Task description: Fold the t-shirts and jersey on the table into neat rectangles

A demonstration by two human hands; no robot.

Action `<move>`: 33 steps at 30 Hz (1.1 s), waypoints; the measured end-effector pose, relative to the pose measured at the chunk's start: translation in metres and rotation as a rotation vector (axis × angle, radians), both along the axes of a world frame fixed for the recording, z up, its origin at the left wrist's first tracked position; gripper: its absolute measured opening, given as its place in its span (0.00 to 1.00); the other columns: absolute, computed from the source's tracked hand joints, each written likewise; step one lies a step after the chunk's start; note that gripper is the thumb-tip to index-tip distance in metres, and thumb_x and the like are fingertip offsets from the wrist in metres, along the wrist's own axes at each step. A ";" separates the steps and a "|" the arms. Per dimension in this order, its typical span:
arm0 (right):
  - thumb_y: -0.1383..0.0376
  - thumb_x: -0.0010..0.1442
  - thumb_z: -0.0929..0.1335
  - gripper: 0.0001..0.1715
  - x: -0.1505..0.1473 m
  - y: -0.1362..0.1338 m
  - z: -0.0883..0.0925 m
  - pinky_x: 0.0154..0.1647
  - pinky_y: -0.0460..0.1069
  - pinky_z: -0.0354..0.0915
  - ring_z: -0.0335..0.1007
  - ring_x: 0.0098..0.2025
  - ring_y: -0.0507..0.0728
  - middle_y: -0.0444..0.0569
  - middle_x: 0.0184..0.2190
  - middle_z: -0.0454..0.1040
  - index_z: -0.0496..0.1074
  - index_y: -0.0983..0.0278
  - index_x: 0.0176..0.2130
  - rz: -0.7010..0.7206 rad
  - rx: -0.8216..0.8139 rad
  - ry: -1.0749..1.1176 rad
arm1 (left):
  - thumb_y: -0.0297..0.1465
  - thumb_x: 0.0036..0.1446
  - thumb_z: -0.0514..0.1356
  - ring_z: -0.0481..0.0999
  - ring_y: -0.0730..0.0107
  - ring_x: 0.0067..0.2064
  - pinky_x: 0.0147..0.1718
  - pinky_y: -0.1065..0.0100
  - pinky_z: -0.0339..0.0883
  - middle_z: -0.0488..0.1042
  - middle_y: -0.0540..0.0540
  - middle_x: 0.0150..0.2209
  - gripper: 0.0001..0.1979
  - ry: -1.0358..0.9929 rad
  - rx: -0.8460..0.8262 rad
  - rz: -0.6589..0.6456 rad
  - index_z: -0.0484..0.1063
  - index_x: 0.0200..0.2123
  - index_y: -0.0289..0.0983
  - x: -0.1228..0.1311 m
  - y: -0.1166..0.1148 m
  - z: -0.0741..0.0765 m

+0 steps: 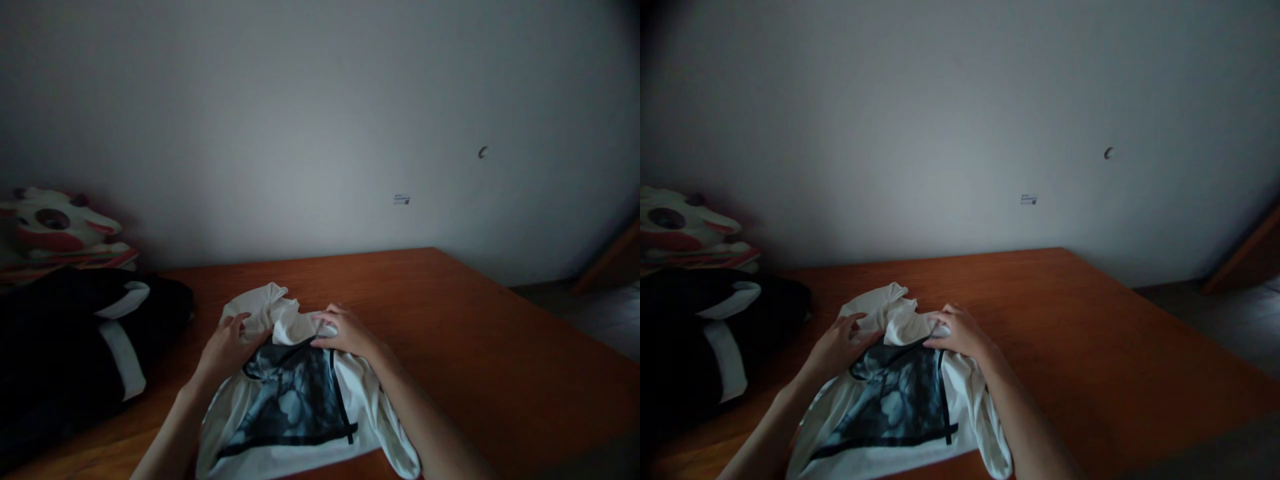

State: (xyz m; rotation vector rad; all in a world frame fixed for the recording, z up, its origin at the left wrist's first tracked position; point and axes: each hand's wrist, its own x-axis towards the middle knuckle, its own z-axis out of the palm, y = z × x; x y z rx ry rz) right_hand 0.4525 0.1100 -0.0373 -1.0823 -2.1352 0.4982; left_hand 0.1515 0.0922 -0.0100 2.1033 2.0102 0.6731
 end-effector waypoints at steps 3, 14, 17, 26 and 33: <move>0.56 0.58 0.75 0.09 -0.004 0.000 0.000 0.41 0.49 0.65 0.71 0.37 0.56 0.47 0.33 0.73 0.82 0.58 0.37 0.012 -0.032 -0.005 | 0.56 0.54 0.55 0.80 0.49 0.46 0.44 0.60 0.68 0.80 0.37 0.46 0.31 0.063 -0.134 0.012 0.78 0.48 0.40 -0.007 0.001 -0.001; 0.58 0.51 0.79 0.35 -0.007 0.000 -0.001 0.49 0.53 0.63 0.72 0.45 0.59 0.48 0.45 0.78 0.72 0.57 0.57 -0.048 -0.004 0.059 | 0.53 0.57 0.52 0.78 0.58 0.43 0.43 0.62 0.71 0.78 0.41 0.42 0.24 -0.346 0.207 -0.012 0.77 0.38 0.40 -0.009 0.009 0.006; 0.60 0.54 0.77 0.16 -0.012 -0.002 0.001 0.44 0.51 0.62 0.72 0.37 0.57 0.44 0.30 0.76 0.80 0.57 0.44 -0.036 0.006 -0.061 | 0.52 0.58 0.51 0.76 0.53 0.50 0.51 0.57 0.68 0.78 0.39 0.45 0.24 -0.310 0.248 0.020 0.75 0.39 0.40 -0.012 0.012 0.002; 0.46 0.62 0.68 0.21 -0.011 0.018 -0.015 0.40 0.51 0.68 0.74 0.36 0.58 0.48 0.33 0.78 0.75 0.60 0.36 -0.215 -0.150 0.480 | 0.51 0.56 0.50 0.72 0.37 0.58 0.53 0.46 0.65 0.73 0.28 0.56 0.33 0.087 -0.016 0.270 0.70 0.56 0.34 -0.032 0.017 -0.027; 0.34 0.59 0.57 0.37 0.032 0.039 -0.018 0.41 0.56 0.66 0.74 0.41 0.64 0.58 0.38 0.78 0.71 0.61 0.41 -0.693 -0.102 0.667 | 0.42 0.54 0.53 0.79 0.43 0.48 0.45 0.55 0.69 0.80 0.32 0.46 0.23 -0.185 -0.065 0.234 0.75 0.45 0.35 -0.039 0.017 -0.011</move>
